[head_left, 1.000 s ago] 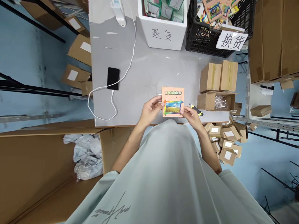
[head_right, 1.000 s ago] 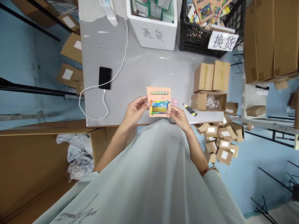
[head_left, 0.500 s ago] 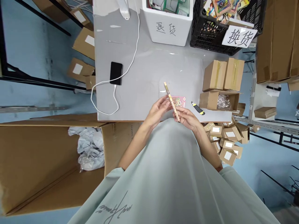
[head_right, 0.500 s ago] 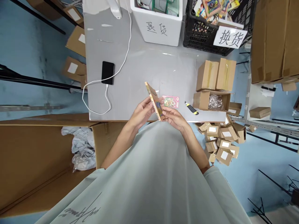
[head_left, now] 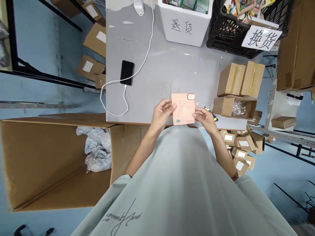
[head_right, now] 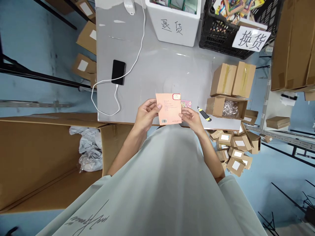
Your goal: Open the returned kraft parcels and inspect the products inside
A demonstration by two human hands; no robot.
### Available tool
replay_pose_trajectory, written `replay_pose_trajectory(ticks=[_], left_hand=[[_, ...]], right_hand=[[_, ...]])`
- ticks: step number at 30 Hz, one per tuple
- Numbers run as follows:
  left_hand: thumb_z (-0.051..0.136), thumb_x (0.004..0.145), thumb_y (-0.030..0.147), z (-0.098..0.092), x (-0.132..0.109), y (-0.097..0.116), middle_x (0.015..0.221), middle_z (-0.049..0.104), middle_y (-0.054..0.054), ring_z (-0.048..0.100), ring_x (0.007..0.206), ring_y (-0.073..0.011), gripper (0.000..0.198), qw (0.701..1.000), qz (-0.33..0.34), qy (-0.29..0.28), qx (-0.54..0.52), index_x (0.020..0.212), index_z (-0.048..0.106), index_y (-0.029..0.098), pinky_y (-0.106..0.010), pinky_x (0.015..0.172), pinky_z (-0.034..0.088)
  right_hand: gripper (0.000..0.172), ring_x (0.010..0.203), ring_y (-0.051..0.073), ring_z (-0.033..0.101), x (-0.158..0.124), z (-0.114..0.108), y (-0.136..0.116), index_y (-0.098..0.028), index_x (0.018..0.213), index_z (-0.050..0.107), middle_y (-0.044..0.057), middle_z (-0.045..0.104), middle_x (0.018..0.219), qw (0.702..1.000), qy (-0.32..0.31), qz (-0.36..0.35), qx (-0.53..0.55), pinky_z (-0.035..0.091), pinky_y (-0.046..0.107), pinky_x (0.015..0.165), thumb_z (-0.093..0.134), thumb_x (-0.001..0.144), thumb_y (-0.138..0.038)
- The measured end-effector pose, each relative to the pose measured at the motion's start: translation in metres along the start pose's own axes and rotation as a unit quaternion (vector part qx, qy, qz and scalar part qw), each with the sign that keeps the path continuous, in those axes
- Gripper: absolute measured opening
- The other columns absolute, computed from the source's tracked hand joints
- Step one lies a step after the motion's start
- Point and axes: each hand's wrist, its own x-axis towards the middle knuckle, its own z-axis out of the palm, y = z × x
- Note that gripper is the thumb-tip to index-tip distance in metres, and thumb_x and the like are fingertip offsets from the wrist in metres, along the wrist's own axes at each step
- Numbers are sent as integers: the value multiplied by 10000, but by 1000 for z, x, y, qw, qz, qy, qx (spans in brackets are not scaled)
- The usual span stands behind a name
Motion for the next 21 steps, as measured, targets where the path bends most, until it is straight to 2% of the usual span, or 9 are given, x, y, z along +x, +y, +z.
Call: replay_pose_trajectory(ticks=[7,12,14,16,19,21], left_hand=[[999,832,723,0,-1,9,1178,880,-92,840,1080,-269,669,1000,7,1,-2,1250,799,240,-348,847,692],[858,953,796,0,-4,15,1212,867,-82,840,1075,-256,569,1000,15,-15,-15,1123,825,253,-373,884,710],[849,956,805,3,-5,15,1176,865,-76,844,1095,-269,563,999,21,-29,-17,1069,823,253,-399,926,717],[935,894,764,7,-5,13,1180,867,-77,838,1187,-302,556,998,23,-49,-13,1107,832,262,-429,1009,712],[1014,823,715,13,-5,8,1218,875,-117,817,1298,-361,633,994,-16,-109,-21,1213,840,247,-479,1092,696],[1026,811,707,14,-5,5,1196,880,-140,833,1264,-370,657,989,-48,-134,-34,1212,843,219,-497,1091,696]], right_hand=[[669,978,232,784,6,12,6,-257,1176,808,71,865,1136,1000,12,-18,-3,661,356,845,1003,777,-756],[658,1089,256,805,7,13,8,-263,1212,804,76,874,1195,999,0,-10,34,666,356,894,998,798,-736],[636,1108,247,817,6,16,8,-270,1229,805,67,877,1214,997,-22,8,72,675,347,918,1006,808,-701],[618,1078,237,832,3,23,8,-274,1226,811,58,883,1197,992,-58,34,110,687,338,913,1016,806,-678],[619,1051,250,852,-2,34,6,-268,1198,825,61,891,1151,980,-120,65,144,708,356,910,1017,797,-699],[632,1070,276,858,-5,39,5,-261,1179,840,67,894,1126,978,-140,70,136,719,395,943,1014,788,-727]])
